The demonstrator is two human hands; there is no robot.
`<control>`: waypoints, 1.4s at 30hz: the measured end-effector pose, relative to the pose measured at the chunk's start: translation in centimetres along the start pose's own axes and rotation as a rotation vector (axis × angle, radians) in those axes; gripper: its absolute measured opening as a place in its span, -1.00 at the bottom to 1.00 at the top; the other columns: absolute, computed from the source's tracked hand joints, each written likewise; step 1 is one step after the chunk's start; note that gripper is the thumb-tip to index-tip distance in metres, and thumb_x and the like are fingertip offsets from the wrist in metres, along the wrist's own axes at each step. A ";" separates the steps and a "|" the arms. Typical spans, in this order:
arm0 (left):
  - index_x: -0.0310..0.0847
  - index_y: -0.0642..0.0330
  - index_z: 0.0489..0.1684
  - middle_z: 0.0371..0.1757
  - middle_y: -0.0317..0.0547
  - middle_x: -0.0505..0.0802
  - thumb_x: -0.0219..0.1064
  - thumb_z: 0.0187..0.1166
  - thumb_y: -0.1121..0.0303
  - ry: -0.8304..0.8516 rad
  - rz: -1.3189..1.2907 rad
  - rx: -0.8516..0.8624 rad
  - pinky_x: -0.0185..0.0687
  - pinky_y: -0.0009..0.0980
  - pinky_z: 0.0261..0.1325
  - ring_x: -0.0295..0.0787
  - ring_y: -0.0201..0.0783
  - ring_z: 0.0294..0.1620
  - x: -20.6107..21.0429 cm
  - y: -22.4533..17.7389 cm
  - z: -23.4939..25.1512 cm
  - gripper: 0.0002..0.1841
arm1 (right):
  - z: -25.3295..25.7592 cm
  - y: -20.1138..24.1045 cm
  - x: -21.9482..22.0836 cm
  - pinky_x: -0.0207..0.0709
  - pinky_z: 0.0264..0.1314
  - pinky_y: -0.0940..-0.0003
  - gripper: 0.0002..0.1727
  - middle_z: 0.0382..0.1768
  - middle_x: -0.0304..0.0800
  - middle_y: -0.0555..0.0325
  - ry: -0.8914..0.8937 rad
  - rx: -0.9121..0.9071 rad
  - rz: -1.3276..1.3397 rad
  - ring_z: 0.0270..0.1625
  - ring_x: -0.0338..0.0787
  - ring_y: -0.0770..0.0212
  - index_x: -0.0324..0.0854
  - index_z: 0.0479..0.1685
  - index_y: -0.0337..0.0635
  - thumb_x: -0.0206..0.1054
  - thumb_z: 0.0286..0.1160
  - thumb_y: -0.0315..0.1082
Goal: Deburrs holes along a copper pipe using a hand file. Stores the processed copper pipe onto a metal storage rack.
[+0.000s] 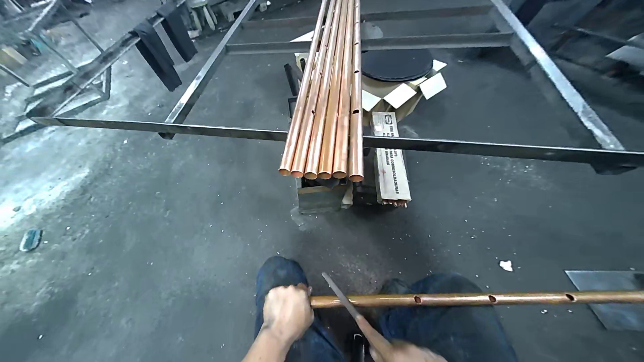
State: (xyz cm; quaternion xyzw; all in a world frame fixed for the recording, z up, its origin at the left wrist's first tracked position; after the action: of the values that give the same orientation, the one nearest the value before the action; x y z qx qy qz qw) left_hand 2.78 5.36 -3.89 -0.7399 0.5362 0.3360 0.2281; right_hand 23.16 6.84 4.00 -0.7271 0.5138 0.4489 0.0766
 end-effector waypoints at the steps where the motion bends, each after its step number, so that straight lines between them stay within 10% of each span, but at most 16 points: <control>1: 0.72 0.08 0.06 -0.03 0.02 0.93 -0.12 0.81 -0.07 -0.002 0.002 0.001 0.76 0.11 0.08 0.92 0.08 0.09 0.0 -0.2 0.0 -0.47 | 1.9 -0.1 0.3 0.69 -0.14 -0.27 -0.38 -0.24 0.88 -0.16 0.017 0.020 -0.026 -0.16 0.89 -0.26 0.19 0.88 0.22 -0.08 0.82 -0.09; 5: 0.71 0.06 0.07 -0.08 0.02 0.94 -0.18 0.83 -0.14 -0.071 0.000 -0.009 0.77 0.10 0.07 0.93 0.07 0.07 0.4 0.1 -0.3 -0.42 | 5.7 0.1 -0.6 0.67 0.13 -0.24 -0.38 -0.05 0.91 -0.11 0.144 0.117 -0.077 0.11 0.88 -0.21 0.14 0.89 0.36 -0.11 0.83 -0.01; 9: 0.74 0.07 0.03 -0.25 -0.02 0.93 0.21 0.48 -0.40 -0.238 -0.039 0.043 0.79 0.06 -0.08 0.95 0.05 -0.11 0.8 0.8 -1.5 -0.33 | 2.0 -2.5 -2.8 0.67 -0.02 -0.32 -0.41 -0.16 0.92 -0.10 -0.044 0.079 0.064 -0.07 0.90 -0.24 0.28 0.83 0.38 -0.03 0.81 -0.01; 12: 0.82 0.01 -0.08 -0.33 -0.07 0.92 -0.13 0.27 -0.78 -0.428 0.040 0.080 0.83 0.02 -0.12 0.95 0.00 -0.19 0.8 0.6 -2.7 0.02 | 0.1 -5.7 -2.3 0.68 -0.08 -0.34 -0.40 -0.14 0.92 -0.14 -0.146 0.068 0.094 -0.12 0.90 -0.26 0.28 0.84 0.33 0.00 0.80 -0.03; 15: 0.87 -0.03 -0.17 -0.01 -0.07 0.93 -0.13 0.42 -0.68 -0.549 0.125 0.128 0.56 0.28 0.37 0.84 0.07 0.20 0.5 0.0 -3.0 -0.08 | -0.8 -7.7 -0.7 0.70 -0.17 -0.30 -0.40 -0.16 0.90 -0.15 -0.228 0.053 0.098 -0.20 0.90 -0.25 0.28 0.84 0.29 0.00 0.80 -0.04; 18: 0.81 0.02 0.10 0.42 0.02 0.77 -0.13 0.64 -0.48 -0.387 0.121 0.218 0.46 0.21 0.55 0.61 0.09 0.55 0.1 -0.8 -2.1 -0.19 | -0.6 -8.1 0.6 0.71 -0.21 -0.28 -0.40 -0.15 0.89 -0.17 -0.245 0.055 0.086 -0.23 0.89 -0.25 0.29 0.84 0.28 0.00 0.80 -0.05; 22: 0.72 -0.08 0.25 0.14 -0.21 0.90 -0.06 0.82 -0.20 -0.314 -0.053 0.395 0.58 -0.09 0.49 0.80 -0.16 0.29 1.1 -1.4 -0.9 -0.46 | 0.1 -7.7 1.7 0.72 -0.20 -0.23 -0.37 -0.07 0.86 -0.20 -0.214 0.096 0.023 -0.20 0.89 -0.25 0.19 0.89 0.24 -0.02 0.81 -0.06; 33: 0.81 -0.13 -0.17 -0.27 -0.28 0.92 -0.19 0.50 -0.65 -0.300 -0.137 0.188 0.60 -0.11 0.32 0.87 -0.24 -0.06 0.6 -2.0 0.1 -0.15 | 0.6 -7.9 2.2 0.73 -0.23 -0.14 -0.37 -0.07 0.85 -0.19 -0.229 0.122 -0.019 -0.22 0.89 -0.21 0.16 0.90 0.23 -0.05 0.82 -0.06; 39: 0.79 -0.11 -0.16 -0.24 -0.27 0.91 -0.30 0.58 -0.59 -0.286 -0.140 0.215 0.57 -0.10 0.36 0.86 -0.24 -0.01 0.7 -2.0 0.2 -0.14 | 0.9 -8.2 2.3 0.73 -0.23 -0.12 -0.35 -0.09 0.85 -0.17 -0.249 0.106 -0.027 -0.23 0.90 -0.19 0.16 0.90 0.22 -0.02 0.80 -0.07; 42: 0.76 -0.10 0.08 -0.07 -0.18 0.92 -0.04 0.45 -0.64 -0.098 -0.090 0.174 0.60 0.01 0.42 0.86 -0.13 0.12 0.1 -2.0 0.6 -0.17 | 1.3 -8.4 2.0 0.73 -0.23 -0.16 -0.36 -0.09 0.85 -0.18 -0.252 0.087 -0.031 -0.22 0.89 -0.21 0.18 0.89 0.22 -0.01 0.81 -0.06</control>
State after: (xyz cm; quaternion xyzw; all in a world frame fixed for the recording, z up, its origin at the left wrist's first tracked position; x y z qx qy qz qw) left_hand 4.54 6.35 -4.37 -0.7233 0.5177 0.3133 0.3325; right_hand 29.40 10.08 -1.17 -0.6687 0.5076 0.5128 0.1793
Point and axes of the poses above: each hand's wrist, its own z-axis towards the middle knuckle, its own x-axis out of the palm, y = z × x, the point moved 6 cm from there along z, towards the middle knuckle
